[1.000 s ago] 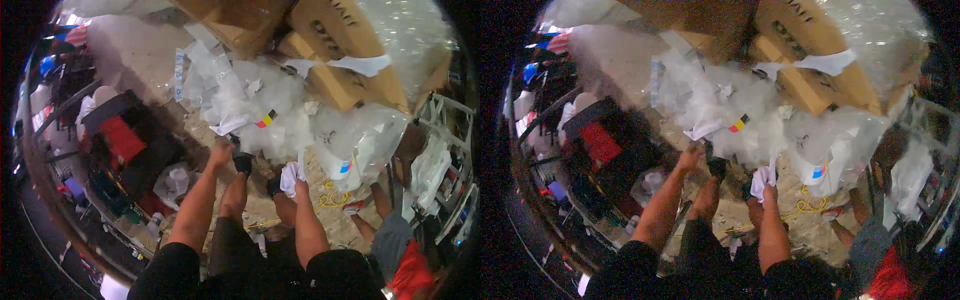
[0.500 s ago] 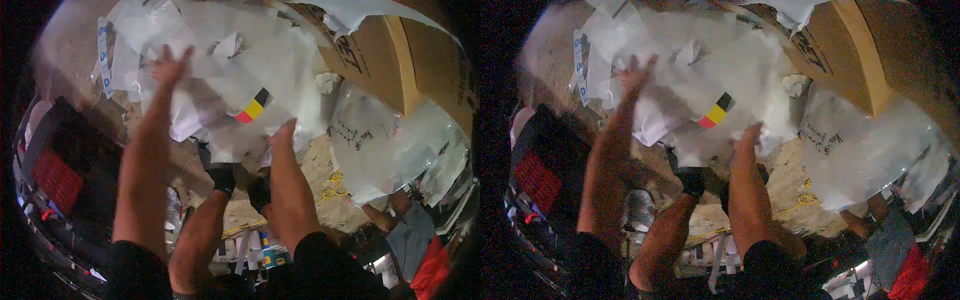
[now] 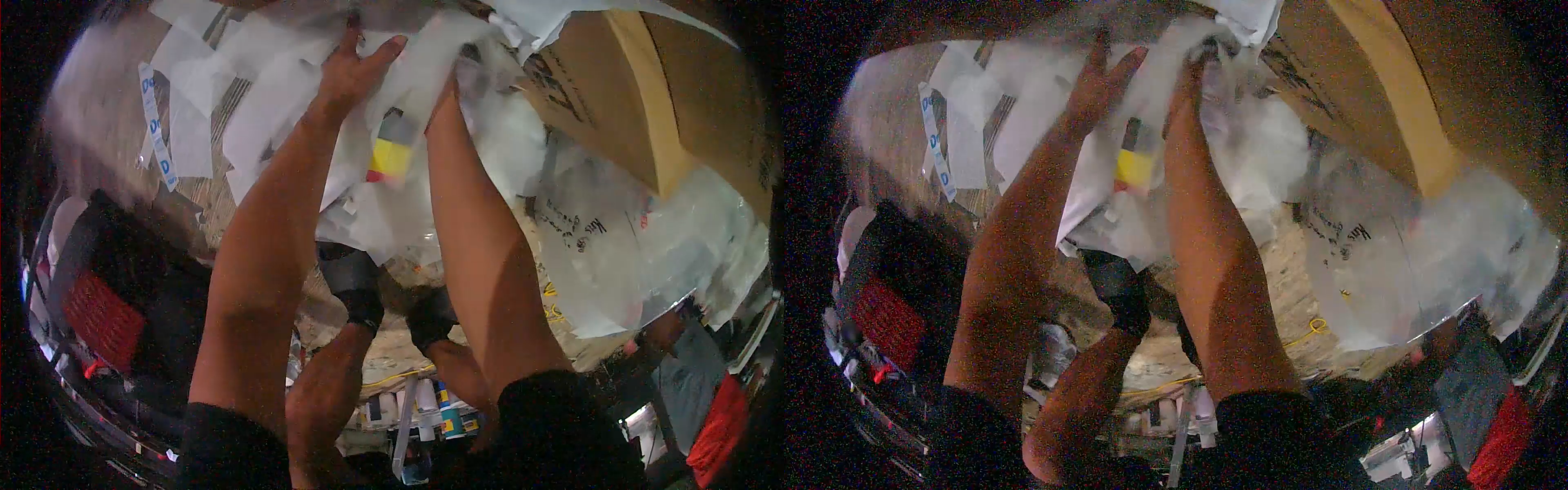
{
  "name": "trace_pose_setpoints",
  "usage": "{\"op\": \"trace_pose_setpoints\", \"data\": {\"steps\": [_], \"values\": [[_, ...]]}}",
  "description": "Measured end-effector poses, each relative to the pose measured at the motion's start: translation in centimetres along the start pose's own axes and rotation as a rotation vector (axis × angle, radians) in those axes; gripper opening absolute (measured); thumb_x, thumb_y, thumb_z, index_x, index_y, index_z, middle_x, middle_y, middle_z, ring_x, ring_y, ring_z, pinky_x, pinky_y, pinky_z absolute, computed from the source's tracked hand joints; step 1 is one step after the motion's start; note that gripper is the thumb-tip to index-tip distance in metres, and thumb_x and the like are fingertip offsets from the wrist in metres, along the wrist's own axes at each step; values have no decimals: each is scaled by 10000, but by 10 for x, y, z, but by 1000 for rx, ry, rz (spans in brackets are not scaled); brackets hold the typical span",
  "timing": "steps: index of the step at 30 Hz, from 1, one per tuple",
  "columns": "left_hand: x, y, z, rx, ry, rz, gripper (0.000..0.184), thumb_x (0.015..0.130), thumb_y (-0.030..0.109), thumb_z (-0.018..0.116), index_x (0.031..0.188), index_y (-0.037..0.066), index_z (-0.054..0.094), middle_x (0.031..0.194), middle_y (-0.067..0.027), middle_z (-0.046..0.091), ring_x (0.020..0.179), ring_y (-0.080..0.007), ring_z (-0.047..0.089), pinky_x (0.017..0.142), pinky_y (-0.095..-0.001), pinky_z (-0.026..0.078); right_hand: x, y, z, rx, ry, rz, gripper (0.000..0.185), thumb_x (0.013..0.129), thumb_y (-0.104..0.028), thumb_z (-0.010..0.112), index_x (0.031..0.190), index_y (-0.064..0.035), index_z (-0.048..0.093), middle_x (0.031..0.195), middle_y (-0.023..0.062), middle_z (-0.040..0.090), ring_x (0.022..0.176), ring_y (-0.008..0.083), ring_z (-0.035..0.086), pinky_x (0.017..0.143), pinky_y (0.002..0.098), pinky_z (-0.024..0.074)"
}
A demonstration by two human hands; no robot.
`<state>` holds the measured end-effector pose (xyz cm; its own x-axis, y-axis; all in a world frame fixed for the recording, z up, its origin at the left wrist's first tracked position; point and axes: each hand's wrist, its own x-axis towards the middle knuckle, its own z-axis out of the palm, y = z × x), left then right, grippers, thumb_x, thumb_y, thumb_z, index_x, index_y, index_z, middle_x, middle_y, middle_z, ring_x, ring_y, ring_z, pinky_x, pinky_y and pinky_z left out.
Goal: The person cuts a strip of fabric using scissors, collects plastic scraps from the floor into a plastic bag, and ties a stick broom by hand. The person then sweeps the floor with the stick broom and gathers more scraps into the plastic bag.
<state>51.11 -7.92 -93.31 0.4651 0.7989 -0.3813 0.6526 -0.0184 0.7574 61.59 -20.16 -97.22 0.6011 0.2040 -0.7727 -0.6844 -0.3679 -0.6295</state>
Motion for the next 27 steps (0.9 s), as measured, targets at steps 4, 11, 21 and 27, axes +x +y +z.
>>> {"op": "trace_pose_setpoints", "data": {"steps": [4, 11, 21, 27], "values": [[-17, 40, -15, -742, -299, -164, 820, 796, 402, 611, 1408, 49, 194, 1300, -178, 425, 1180, -255, 425, 983, -331, 333, -9, -10, 7, -73, -57, -32, 856, 767, -605, 474, 1406, -168, 110, 1432, 144, 151, 1256, 349, 297, 1009, 514, 233], [-103, 65, -26, -759, -340, -235, 753, 829, 307, 580, 1403, 35, 176, 1264, -134, 447, 1143, -206, 435, 977, -318, 338, -105, -3, -24, -152, -196, 18, 819, 764, -568, 492, 1379, -151, 147, 1390, 151, 195, 1225, 349, 325, 991, 504, 255], [-328, 172, -135, -728, -118, -352, 719, 775, 235, 577, 1359, -16, 241, 1254, -143, 430, 1134, -209, 436, 965, -332, 352, -359, -74, -71, -149, -446, 170, 768, 759, -515, 518, 1341, -126, 201, 1330, 161, 256, 1180, 350, 365, 965, 488, 287], [-394, 282, -193, -667, -188, -297, 796, 741, 300, 616, 1362, -17, 232, 1276, -148, 399, 1162, -218, 403, 982, -346, 329, -473, -171, -93, -112, -552, 119, 737, 756, -483, 533, 1318, -112, 233, 1294, 167, 294, 1153, 351, 389, 949, 479, 306]]}}
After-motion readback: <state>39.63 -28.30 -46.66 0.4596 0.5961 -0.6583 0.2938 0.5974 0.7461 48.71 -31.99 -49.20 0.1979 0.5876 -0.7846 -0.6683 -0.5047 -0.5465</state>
